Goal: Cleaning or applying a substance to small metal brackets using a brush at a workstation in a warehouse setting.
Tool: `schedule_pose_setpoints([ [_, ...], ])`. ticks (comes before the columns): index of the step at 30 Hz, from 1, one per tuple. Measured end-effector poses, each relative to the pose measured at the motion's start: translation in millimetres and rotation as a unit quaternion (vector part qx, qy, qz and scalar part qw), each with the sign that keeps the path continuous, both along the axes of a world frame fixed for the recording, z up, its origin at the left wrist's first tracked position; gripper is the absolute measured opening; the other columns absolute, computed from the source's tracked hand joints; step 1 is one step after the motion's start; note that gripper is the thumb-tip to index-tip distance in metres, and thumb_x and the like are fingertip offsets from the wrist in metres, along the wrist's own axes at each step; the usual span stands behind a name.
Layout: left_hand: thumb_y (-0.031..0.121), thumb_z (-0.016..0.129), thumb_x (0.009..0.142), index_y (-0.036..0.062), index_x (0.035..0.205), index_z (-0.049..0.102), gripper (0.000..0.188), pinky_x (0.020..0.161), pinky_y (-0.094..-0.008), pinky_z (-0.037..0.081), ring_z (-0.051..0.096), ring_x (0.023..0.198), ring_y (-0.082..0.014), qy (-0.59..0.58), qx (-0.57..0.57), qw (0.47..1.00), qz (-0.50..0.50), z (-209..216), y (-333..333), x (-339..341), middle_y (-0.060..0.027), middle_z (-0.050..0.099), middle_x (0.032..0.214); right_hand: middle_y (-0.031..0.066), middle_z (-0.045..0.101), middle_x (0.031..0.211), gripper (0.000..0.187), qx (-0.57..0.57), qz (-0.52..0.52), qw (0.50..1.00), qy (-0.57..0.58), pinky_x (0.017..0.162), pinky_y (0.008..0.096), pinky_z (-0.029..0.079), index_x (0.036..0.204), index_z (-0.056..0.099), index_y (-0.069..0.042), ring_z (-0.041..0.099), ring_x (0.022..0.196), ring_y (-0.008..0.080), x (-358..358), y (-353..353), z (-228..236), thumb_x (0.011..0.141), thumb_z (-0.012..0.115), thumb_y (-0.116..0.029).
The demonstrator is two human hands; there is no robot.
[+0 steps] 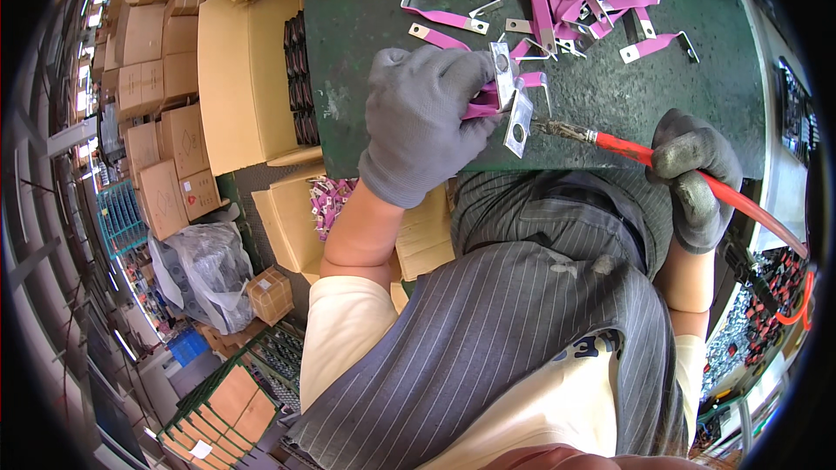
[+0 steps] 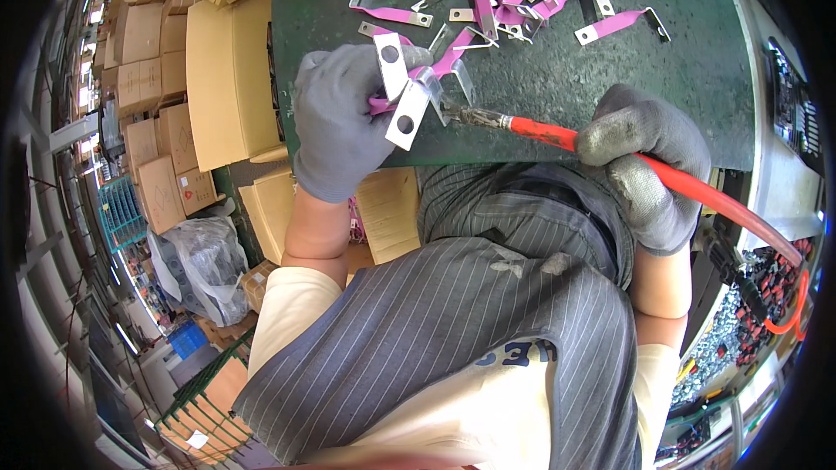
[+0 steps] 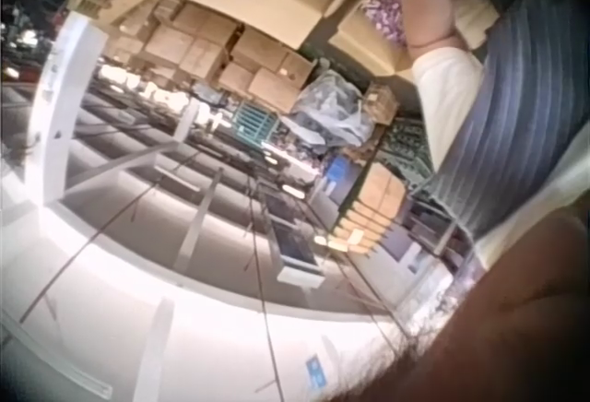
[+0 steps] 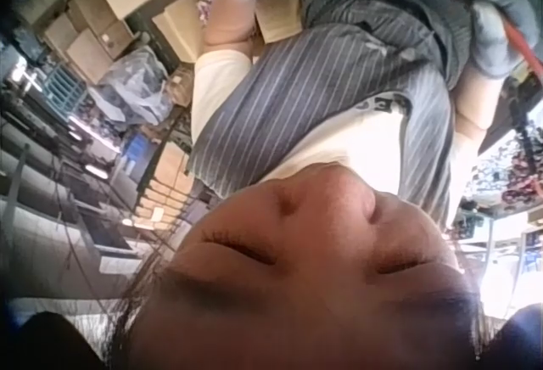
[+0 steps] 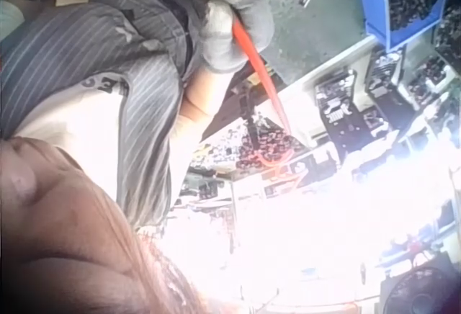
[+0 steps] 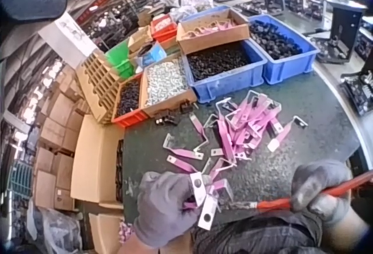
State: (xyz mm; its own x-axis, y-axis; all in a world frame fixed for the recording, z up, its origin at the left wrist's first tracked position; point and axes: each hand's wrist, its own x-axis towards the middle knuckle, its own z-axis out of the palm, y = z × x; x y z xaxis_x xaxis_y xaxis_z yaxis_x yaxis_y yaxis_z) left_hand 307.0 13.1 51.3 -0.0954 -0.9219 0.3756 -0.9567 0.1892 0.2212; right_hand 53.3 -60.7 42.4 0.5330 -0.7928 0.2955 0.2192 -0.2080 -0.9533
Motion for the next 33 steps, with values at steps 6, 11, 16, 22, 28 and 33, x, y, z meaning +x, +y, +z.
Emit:
schedule_pose_setpoints([
  [6,0.023,0.068,0.070,0.0172,0.089,0.067,0.020,0.065,-0.0322,0.035,0.055,0.064,-0.0197,0.013,0.004,1.000,-0.020,-1.3,-1.3,-0.5,-0.0009,0.057,0.066,0.0038,0.048,0.058,0.034,-0.137,0.045,0.989,0.038,0.050,0.0307,0.031,0.065,0.056,-0.008,0.042,0.052,0.0177,-2.2,-13.4,14.7,0.076,0.061,-0.039],
  [11,0.021,0.074,0.059,0.0144,0.091,0.061,0.035,0.072,-0.0345,0.037,0.057,0.074,-0.0190,0.009,0.056,0.998,-0.023,1.6,0.5,0.4,-0.0012,0.059,0.076,0.0031,0.048,0.059,0.028,-0.266,0.038,0.959,0.088,0.049,0.0299,0.031,0.063,0.058,-0.011,0.043,0.052,0.0173,-2.0,-11.5,18.2,0.072,0.062,-0.037],
  [16,0.025,0.067,0.071,0.0156,0.090,0.067,0.021,0.065,-0.0324,0.037,0.055,0.064,-0.0200,0.026,0.041,0.999,-0.012,2.5,-0.5,0.9,-0.0024,0.057,0.068,0.0024,0.042,0.061,0.028,-0.207,0.024,0.978,0.010,0.052,0.0317,0.028,0.062,0.052,-0.012,0.038,0.056,0.0179,-14.6,-13.4,10.0,0.072,0.061,-0.037],
  [22,0.011,0.072,0.072,0.0017,0.096,0.061,0.028,0.067,-0.0267,0.048,0.059,0.076,-0.0157,0.300,0.039,0.952,0.051,-15.8,6.1,18.2,-0.0065,0.061,0.092,0.0056,0.047,0.068,0.027,0.045,-0.019,0.983,-0.175,0.062,0.0290,0.031,0.086,0.051,-0.006,0.039,0.065,0.0151,-25.7,-22.4,-21.9,0.080,0.053,-0.033],
  [28,0.020,0.066,0.080,0.0027,0.092,0.062,0.021,0.057,-0.0283,0.046,0.057,0.058,-0.0148,0.426,0.180,0.836,0.296,-35.7,1.9,43.5,-0.0057,0.061,0.067,0.0078,0.049,0.070,0.034,0.301,-0.029,0.905,-0.301,0.061,0.0266,0.033,0.103,0.053,0.002,0.041,0.063,0.0161,-24.1,-26.1,-61.3,0.082,0.052,-0.025],
  [33,0.030,0.066,0.079,0.0099,0.095,0.064,0.026,0.057,-0.0356,0.046,0.059,0.063,-0.0307,0.212,0.020,0.952,0.218,-48.9,-12.5,50.4,-0.0125,0.062,0.073,0.0119,0.055,0.074,0.048,0.391,-0.029,0.864,-0.315,0.057,0.0255,0.036,0.117,0.048,0.009,0.044,0.063,0.0177,-13.9,-23.7,-68.9,0.084,0.050,-0.026],
])
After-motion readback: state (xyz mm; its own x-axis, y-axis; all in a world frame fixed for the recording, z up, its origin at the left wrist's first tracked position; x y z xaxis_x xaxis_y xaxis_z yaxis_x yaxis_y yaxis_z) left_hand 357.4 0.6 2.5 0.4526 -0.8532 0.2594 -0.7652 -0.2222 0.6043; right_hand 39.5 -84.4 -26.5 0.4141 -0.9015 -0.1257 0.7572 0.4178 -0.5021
